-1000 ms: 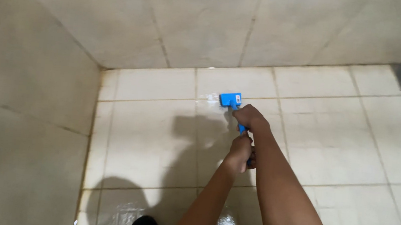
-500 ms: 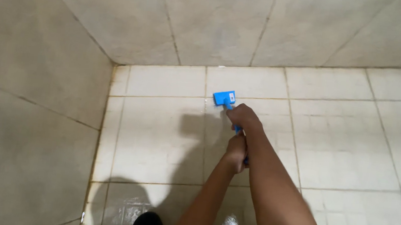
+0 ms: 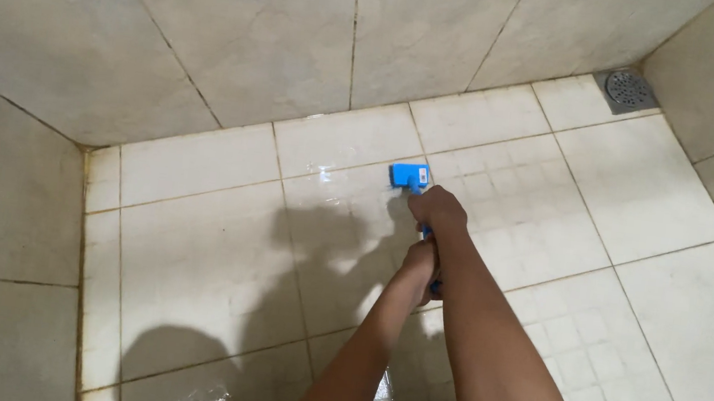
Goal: The person scrubs the grout lines along the base of the shower walls using a blue scrub brush. They work methodically along the corners and seams of the tiled floor and walls.
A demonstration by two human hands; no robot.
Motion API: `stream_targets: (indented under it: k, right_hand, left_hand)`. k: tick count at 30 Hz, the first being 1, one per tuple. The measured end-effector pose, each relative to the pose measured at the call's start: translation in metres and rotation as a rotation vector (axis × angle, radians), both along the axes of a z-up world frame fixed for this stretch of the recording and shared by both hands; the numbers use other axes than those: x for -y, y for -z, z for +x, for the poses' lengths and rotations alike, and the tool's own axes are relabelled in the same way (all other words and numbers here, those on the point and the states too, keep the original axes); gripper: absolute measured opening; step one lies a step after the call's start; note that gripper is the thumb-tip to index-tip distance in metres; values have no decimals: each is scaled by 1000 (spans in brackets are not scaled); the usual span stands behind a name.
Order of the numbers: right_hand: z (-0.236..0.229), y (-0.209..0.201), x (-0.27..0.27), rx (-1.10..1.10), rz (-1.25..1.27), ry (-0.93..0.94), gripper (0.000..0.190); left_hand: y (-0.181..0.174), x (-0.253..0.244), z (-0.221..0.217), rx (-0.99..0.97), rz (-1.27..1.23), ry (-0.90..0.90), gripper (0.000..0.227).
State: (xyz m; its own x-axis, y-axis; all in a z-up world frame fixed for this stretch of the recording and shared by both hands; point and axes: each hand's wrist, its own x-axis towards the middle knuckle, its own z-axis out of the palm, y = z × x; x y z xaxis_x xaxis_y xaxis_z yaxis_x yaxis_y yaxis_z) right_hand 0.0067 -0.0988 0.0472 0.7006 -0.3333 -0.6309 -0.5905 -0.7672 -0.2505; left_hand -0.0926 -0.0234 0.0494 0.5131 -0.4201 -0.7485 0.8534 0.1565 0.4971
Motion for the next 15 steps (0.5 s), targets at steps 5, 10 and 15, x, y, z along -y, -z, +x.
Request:
stream_targets:
  k: [5, 10, 15]
  right_hand:
    - [9, 8, -17, 40, 30, -3, 41]
    - [21, 10, -56, 63, 73, -29, 36]
    - [25, 6, -81, 117, 109, -71, 40]
  left_hand:
    - [6, -21, 7, -14, -51, -24, 41]
    - [25, -52, 15, 70, -42, -72, 44]
    - [37, -72, 21, 42, -74, -127, 41]
